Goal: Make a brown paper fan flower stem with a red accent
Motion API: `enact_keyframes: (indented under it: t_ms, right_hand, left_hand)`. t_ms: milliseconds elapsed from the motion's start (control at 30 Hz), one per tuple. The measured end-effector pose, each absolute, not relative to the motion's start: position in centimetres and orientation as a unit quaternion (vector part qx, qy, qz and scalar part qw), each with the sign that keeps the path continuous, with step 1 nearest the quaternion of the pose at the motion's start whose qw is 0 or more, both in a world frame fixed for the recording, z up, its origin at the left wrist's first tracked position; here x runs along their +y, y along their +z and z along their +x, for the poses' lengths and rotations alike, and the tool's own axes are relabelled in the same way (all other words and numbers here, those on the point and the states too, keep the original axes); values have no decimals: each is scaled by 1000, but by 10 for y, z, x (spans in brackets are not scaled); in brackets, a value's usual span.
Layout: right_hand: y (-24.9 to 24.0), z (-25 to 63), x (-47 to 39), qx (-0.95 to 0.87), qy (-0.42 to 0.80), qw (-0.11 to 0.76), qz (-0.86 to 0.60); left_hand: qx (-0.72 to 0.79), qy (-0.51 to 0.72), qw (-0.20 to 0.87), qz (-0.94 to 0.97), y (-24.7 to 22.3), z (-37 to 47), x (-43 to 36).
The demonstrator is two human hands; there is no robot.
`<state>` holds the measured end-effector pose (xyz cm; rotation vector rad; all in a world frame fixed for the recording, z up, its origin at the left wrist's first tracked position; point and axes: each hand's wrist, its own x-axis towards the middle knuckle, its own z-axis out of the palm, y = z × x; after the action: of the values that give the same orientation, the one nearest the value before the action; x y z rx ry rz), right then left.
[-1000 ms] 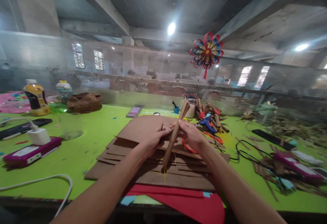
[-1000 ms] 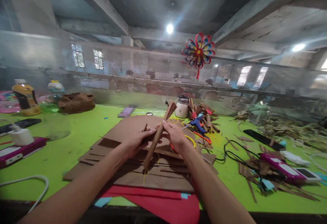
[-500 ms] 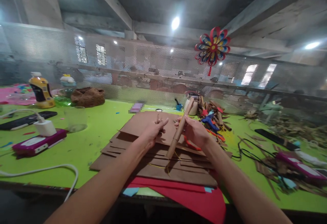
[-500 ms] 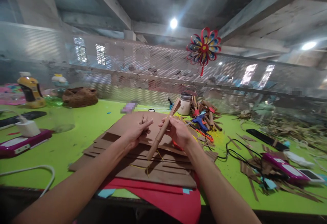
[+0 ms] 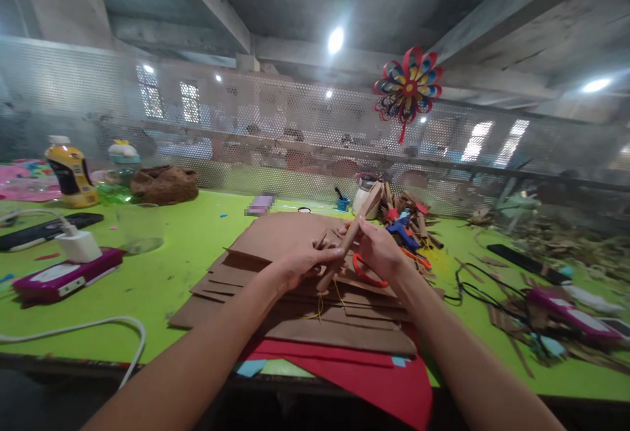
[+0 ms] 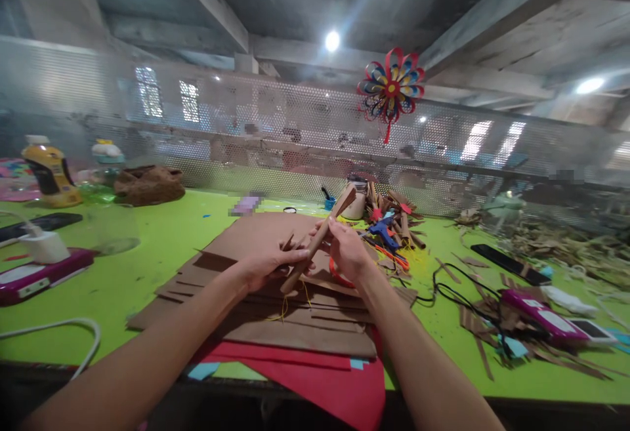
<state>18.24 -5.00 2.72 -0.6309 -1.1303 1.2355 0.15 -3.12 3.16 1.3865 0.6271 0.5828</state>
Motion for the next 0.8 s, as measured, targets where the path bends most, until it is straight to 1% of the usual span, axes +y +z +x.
enact_keyframes:
  t_ms: [167, 300, 467, 667, 800]
  right_hand:
    - [31, 177, -55, -508, 516, 622, -299]
    - [30, 171, -56, -531, 514, 607, -294]
    - [27, 167, -55, -551, 522, 587, -283]
    - [26, 166, -54, -541, 507, 599, -303]
    - [24, 167, -52, -533, 489, 615, -314]
  left_hand:
    - [288, 295, 651, 637, 32, 7, -36]
    - [304, 330, 651, 613, 38, 10, -41]
    - [297, 339, 652, 610, 38, 12, -41]
    - [249, 363, 620, 650, 29, 14, -34]
    - [242, 360, 610, 663, 28, 15, -35]
